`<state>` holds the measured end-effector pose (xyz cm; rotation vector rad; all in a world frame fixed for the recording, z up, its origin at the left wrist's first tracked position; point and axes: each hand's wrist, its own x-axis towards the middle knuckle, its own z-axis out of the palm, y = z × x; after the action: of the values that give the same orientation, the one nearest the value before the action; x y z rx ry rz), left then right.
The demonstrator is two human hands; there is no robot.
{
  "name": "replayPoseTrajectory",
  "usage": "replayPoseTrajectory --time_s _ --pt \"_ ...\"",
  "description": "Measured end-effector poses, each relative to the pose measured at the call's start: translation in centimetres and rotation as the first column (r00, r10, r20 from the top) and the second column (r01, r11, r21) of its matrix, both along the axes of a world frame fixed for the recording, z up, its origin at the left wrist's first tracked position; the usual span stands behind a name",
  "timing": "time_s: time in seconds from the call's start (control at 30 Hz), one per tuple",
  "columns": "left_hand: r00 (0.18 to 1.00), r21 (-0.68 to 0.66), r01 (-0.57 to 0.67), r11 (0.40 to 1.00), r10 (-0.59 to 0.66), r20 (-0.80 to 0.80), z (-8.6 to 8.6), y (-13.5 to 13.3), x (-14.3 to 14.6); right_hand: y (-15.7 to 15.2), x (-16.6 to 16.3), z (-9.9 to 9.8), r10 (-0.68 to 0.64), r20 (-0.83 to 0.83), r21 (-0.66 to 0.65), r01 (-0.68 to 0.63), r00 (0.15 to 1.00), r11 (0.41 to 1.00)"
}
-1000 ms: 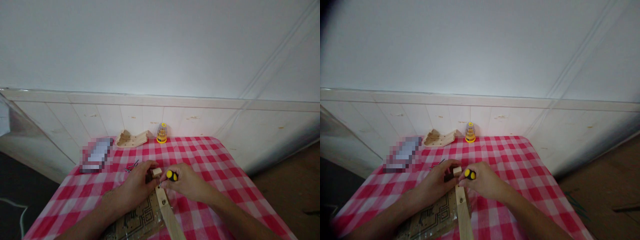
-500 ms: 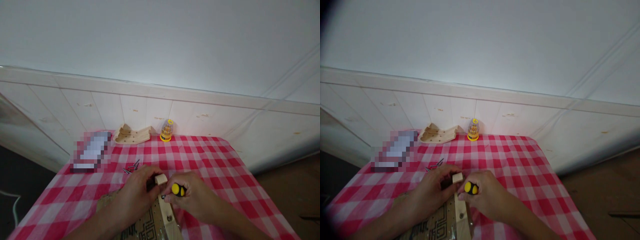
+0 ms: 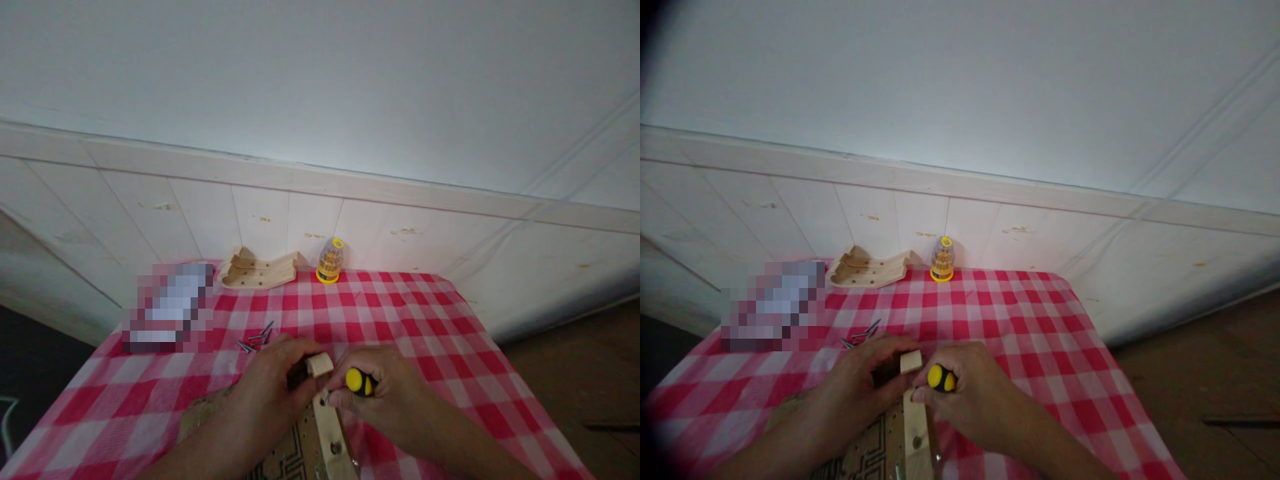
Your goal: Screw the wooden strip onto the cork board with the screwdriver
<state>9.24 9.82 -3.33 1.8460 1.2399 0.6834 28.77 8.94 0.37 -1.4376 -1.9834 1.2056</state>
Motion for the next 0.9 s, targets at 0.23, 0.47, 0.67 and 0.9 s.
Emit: replayPoseTrajectory --time_s 0.23,0.47,0.67,0.9 --pt "1.0 -0.009 0.019 1.0 -0.018 0.006 0.2 -0.02 -0.03 -0.26 -0.08 -0.53 0.053 0.016 0.042 -0.054 0.998 0.998" --pt "1.0 -0.021 0.001 1.0 -0.001 -0.023 0.45 -0.09 0.01 -0.34 -0.2 -0.35 0.087 0.003 0.076 -0.087 0.996 0.993" --pt "1.0 -0.008 0.008 1.0 -0.008 0.005 0.51 -0.06 -0.05 -0.27 -0.23 -0.34 0.105 0.022 0.061 -0.106 0.994 0.992" --pt "1.0 -0.045 -0.008 0.999 0.008 0.013 0.72 -0.1 0.01 -0.32 -0.31 -0.22 0.125 0.055 0.09 -0.13 0.991 0.987"
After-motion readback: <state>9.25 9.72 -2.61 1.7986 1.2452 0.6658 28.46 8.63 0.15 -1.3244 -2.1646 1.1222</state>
